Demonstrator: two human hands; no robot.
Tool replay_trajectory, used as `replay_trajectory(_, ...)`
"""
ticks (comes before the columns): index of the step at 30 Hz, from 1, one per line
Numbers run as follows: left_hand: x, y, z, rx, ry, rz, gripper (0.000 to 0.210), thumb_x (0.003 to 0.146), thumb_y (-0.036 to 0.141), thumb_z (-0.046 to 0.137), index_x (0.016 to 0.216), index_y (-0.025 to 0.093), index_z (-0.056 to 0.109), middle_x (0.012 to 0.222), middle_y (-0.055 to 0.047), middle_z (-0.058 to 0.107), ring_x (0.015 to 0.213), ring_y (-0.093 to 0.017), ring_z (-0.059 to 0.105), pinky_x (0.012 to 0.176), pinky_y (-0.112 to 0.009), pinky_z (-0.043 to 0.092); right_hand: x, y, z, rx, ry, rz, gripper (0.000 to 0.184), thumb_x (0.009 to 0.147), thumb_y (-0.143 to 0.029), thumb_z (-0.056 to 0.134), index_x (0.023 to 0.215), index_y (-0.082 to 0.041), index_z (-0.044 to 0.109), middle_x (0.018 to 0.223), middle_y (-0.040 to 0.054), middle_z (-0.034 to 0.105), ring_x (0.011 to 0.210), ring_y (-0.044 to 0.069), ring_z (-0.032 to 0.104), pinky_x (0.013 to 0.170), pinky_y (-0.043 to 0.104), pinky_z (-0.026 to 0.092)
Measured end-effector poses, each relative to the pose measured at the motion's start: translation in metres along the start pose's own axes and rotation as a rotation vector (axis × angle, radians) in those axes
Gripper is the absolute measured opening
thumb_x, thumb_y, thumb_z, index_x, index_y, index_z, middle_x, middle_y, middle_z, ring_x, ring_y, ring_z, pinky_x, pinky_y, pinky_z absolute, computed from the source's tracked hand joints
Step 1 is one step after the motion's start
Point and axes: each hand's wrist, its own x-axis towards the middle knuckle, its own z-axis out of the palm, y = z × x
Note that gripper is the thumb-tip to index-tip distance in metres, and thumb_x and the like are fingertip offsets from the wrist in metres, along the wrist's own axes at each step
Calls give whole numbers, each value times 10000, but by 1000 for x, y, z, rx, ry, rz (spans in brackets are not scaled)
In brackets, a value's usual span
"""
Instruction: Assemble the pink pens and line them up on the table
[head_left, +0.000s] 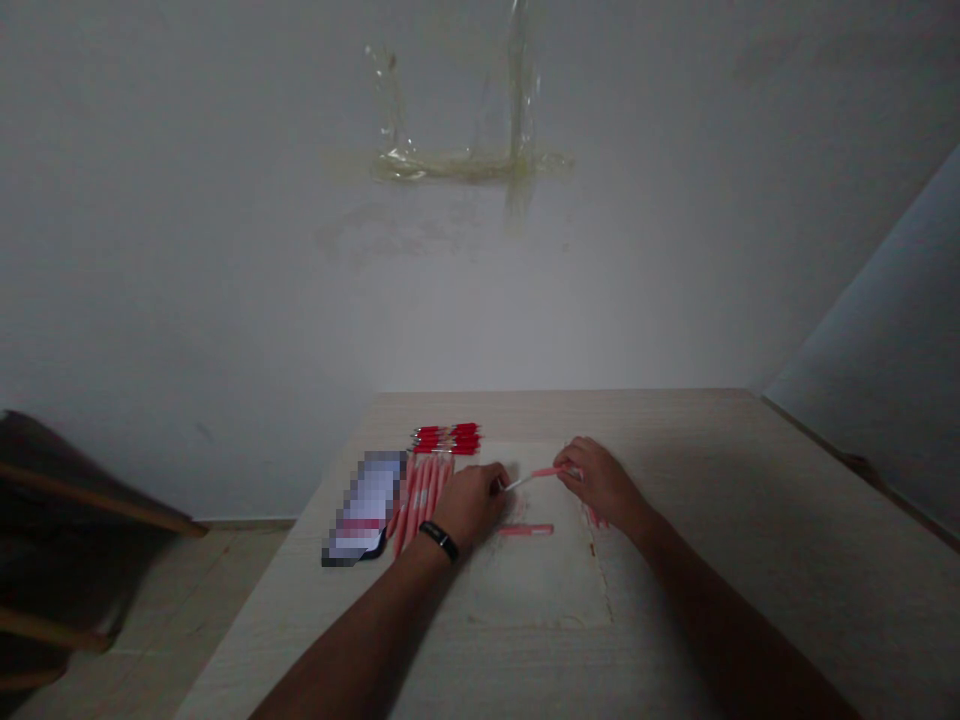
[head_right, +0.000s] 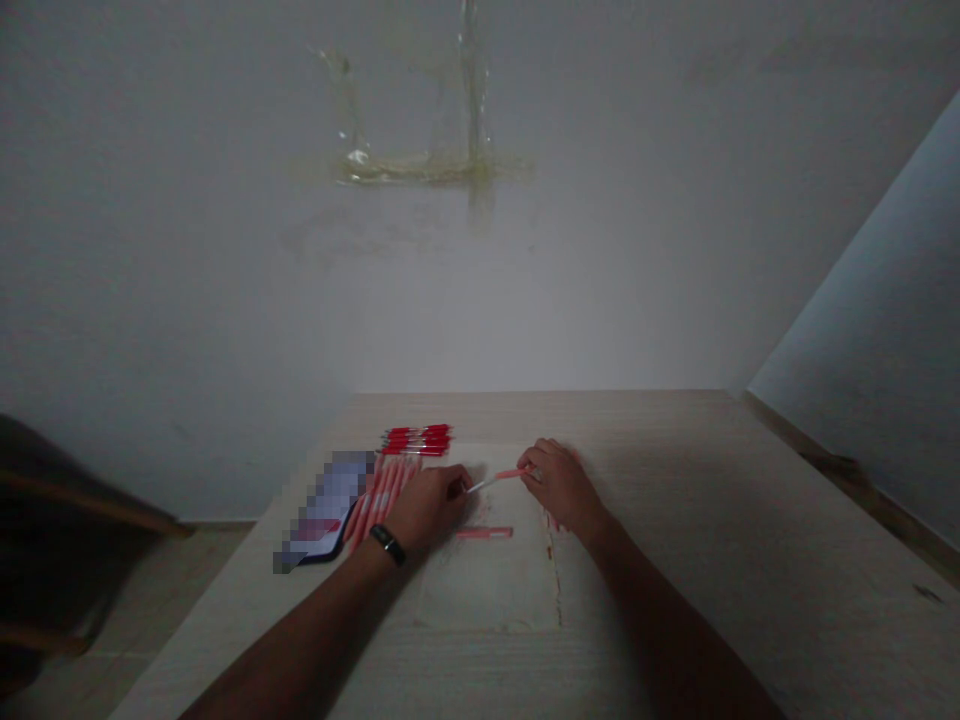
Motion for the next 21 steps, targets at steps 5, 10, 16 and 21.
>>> replay_trajectory(5, 0, 1, -1, -7, -6, 12, 176, 782, 168, 574, 897, 216, 699, 790, -28, 694, 731, -167, 605, 617, -245, 328, 0, -1, 2, -2, 9, -9, 63, 858, -149, 649, 890, -204, 655, 881, 33, 622, 877, 192, 557, 790, 309, 413)
replay_trajectory(10, 0, 1, 0, -7, 11, 23, 195, 765, 150, 582, 898, 222, 706, 805, -26, 699, 756, -173, 611, 639, -249, 355, 0, -3, 2, -10, 0, -13, 76, 846, -139, 658, 872, -210, 653, 875, 29, 628, 880, 192, 564, 799, 308, 412)
replay_trajectory(16, 1, 1, 2, -53, 35, 101, 225, 765, 121, 583, 920, 220, 713, 857, -30, 696, 814, -179, 610, 709, -261, 410, -2, -13, 2, -37, -21, -37, 74, 839, -150, 680, 861, -218, 663, 890, 22, 637, 905, 188, 570, 815, 310, 396)
replay_trajectory(21, 1, 2, 1, -116, 47, 158, 213, 787, 123, 595, 941, 224, 702, 890, -30, 651, 845, -175, 598, 755, -262, 430, -2, -20, 4, -15, -38, -75, 57, 849, -182, 690, 875, -222, 659, 893, 14, 632, 902, 187, 567, 817, 317, 386)
